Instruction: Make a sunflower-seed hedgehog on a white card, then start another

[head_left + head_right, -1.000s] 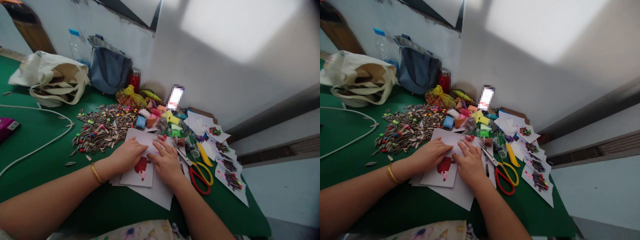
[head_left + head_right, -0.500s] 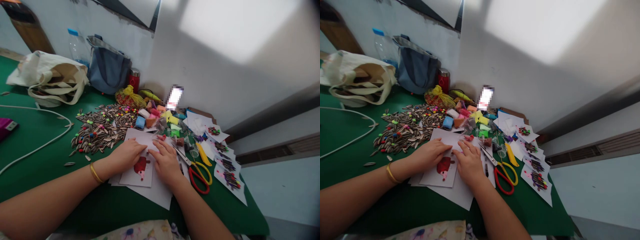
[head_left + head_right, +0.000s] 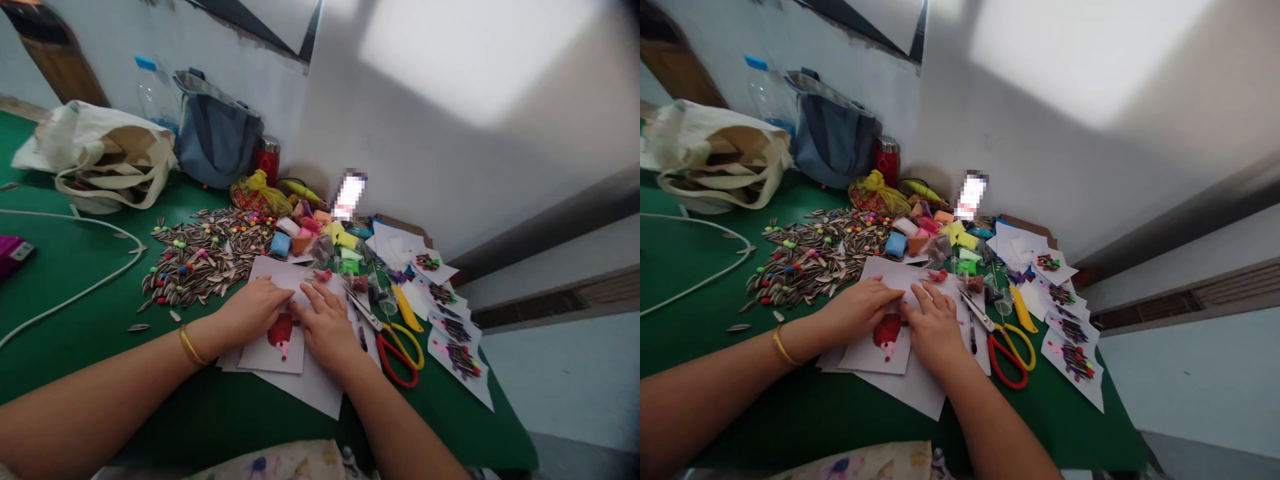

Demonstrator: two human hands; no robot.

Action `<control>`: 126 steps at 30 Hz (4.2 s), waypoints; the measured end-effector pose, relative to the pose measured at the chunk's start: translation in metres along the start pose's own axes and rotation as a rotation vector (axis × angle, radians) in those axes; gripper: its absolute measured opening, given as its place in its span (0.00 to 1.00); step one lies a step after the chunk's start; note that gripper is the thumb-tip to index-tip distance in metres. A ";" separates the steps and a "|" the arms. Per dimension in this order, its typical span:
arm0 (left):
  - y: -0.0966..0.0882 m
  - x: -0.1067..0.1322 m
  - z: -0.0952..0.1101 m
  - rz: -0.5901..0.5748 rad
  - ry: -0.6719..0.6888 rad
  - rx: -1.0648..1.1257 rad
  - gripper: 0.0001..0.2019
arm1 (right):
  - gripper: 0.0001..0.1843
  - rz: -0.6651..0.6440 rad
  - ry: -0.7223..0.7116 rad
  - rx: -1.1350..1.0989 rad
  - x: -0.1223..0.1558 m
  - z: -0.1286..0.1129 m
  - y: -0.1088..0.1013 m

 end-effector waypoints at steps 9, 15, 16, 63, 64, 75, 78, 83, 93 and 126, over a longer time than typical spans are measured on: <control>0.004 0.002 -0.002 0.024 -0.017 -0.024 0.16 | 0.27 0.080 -0.028 -0.073 -0.001 0.005 0.000; 0.007 0.002 -0.003 0.034 -0.023 -0.048 0.19 | 0.31 0.100 -0.021 -0.065 -0.001 0.006 0.001; 0.007 0.003 -0.003 0.030 -0.024 -0.052 0.18 | 0.30 0.087 -0.020 -0.058 -0.001 0.006 0.002; 0.007 0.000 -0.024 0.099 -0.177 -0.177 0.15 | 0.05 0.149 -0.061 -0.174 0.009 0.013 -0.012; 0.007 0.000 -0.024 0.103 -0.174 -0.183 0.15 | 0.05 0.134 -0.077 -0.161 0.010 0.013 -0.011; 0.005 0.001 -0.022 0.105 -0.164 -0.184 0.14 | 0.04 0.098 -0.124 -0.061 0.010 0.007 -0.004; 0.005 0.001 -0.022 0.108 -0.168 -0.176 0.14 | 0.05 0.100 -0.140 -0.056 0.011 0.007 -0.002; 0.006 0.002 -0.023 0.103 -0.165 -0.182 0.14 | 0.06 0.110 -0.144 -0.043 0.012 0.007 -0.002; 0.005 0.001 -0.023 0.108 -0.166 -0.175 0.14 | 0.05 0.099 -0.141 -0.057 0.012 0.006 -0.001; 0.007 0.001 -0.023 0.103 -0.155 -0.216 0.13 | 0.12 -0.023 -0.260 -0.028 0.019 0.016 -0.017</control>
Point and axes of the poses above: each hand's wrist, its own x-axis away from the middle knuckle, its own y-axis out of the palm, z = x × y, the point moved 2 cm from there along -x, towards the middle knuckle, and after that the axes turned 9 degrees about -x, right-handed, at the moved point
